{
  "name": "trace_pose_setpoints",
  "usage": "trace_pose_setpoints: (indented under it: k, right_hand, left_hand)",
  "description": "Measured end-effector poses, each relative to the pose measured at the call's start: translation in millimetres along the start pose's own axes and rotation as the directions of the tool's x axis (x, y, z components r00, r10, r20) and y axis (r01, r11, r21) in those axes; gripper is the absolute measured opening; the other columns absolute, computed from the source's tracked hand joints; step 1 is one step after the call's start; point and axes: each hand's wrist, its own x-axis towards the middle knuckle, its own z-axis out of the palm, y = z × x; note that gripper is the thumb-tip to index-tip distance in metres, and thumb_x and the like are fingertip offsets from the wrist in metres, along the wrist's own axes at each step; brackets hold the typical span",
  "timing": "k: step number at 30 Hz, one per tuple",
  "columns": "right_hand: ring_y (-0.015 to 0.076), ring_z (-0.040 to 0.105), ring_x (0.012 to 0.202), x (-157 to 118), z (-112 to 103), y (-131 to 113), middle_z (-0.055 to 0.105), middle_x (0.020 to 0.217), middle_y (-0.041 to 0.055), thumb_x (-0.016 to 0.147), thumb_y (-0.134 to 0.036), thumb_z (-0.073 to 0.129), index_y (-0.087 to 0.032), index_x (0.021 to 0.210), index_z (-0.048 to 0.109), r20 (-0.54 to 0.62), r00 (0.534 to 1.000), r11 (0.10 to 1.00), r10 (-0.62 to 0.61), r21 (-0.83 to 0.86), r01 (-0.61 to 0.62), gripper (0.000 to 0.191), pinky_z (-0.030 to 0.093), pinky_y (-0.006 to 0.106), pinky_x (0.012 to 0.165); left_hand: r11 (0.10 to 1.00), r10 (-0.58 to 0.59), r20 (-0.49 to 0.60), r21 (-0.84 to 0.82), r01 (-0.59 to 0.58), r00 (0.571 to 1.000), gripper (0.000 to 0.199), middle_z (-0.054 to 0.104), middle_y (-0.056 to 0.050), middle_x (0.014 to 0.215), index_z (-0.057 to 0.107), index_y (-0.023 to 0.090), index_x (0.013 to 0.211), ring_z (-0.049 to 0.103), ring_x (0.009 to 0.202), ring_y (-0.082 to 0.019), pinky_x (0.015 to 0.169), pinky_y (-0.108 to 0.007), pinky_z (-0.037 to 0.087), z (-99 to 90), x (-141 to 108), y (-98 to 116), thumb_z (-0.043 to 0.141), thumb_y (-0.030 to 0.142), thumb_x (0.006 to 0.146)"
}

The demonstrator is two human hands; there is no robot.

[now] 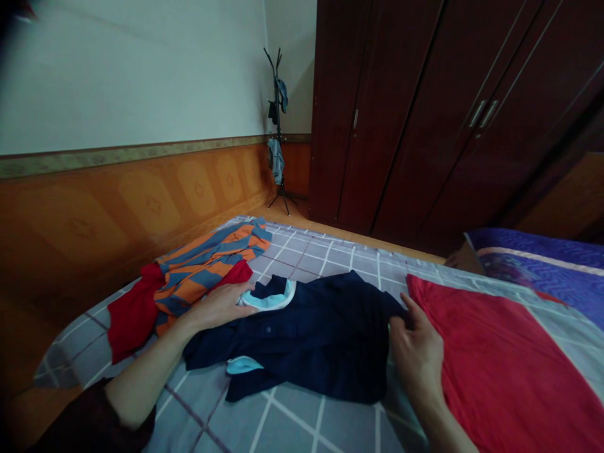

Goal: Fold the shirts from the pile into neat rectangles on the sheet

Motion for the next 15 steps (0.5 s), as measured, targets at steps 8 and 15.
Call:
trace_pose_setpoints:
  k: [8, 15]
  right_hand:
    - [0.0188, 0.064, 0.084, -51, -1, -88, 0.066, 0.094, 0.0069, 0.085, -0.023, 0.047, -0.022, 0.111, 0.060, 0.084, 0.900, 0.863, -0.428, 0.333, 0.379, 0.029, 0.053, 0.030, 0.073]
    - [0.0201, 0.064, 0.085, -76, 9, -109, 0.063, 0.114, 0.0095, 0.080, -0.036, 0.059, -0.019, 0.133, 0.045, 0.545, 0.805, 0.855, -0.234, 0.509, -0.097, 0.058, 0.054, 0.033, 0.071]
  left_hand:
    - [0.462, 0.096, 0.085, -0.886, 0.031, 0.992, 0.023, 0.048, 0.005, 0.072, 0.049, 0.018, 0.088, 0.045, 0.061, -0.009, 0.054, -0.019, 0.032, 2.0, -8, 43, 0.061, 0.036, 0.080]
    - [0.128, 0.382, 0.148, -0.986, 0.107, 0.912, 0.048, 0.056, -0.004, 0.113, 0.047, 0.024, 0.120, 0.054, 0.101, -0.018, 0.083, -0.026, 0.040, 15.6, -23, 64, 0.068, 0.026, 0.077]
